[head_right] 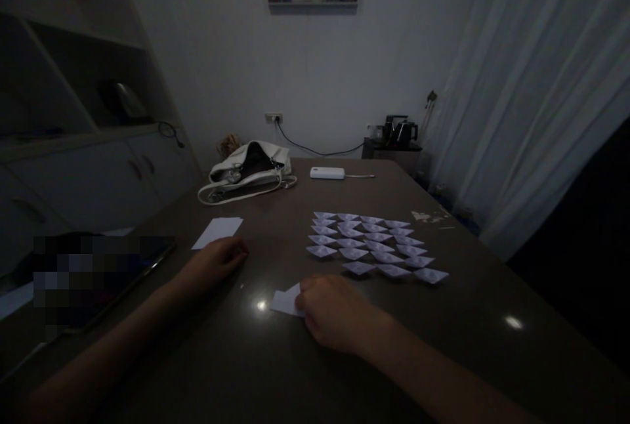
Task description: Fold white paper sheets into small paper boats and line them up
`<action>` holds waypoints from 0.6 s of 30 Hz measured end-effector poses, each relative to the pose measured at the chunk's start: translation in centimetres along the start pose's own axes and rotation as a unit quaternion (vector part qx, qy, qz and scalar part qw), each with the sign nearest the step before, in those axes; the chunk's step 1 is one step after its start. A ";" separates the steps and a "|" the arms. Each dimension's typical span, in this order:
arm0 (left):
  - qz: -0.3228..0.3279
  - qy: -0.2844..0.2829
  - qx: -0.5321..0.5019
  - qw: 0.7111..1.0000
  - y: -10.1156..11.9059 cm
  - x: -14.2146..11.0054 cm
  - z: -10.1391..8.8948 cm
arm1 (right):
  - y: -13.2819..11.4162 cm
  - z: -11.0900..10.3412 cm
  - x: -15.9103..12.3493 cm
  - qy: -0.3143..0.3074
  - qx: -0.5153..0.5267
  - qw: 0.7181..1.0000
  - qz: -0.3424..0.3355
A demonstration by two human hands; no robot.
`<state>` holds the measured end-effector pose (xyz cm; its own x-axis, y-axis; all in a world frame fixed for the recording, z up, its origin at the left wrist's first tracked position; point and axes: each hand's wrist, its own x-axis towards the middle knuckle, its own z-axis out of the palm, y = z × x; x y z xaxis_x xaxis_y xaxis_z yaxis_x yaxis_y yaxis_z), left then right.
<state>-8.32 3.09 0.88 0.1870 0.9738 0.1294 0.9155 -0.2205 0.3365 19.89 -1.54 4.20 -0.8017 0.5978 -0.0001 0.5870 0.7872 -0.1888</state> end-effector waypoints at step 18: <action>-0.003 -0.039 -0.001 0.999 1.8 -1.1 -1.0 | 0.3 0.4 -0.2 0.032 0.015 0.999 -0.034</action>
<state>-7.17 1.59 2.26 0.2082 0.9766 0.0532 0.9163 -0.2137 0.3388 20.16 -1.44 3.77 -0.8304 0.5521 0.0755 0.5270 0.8221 -0.2154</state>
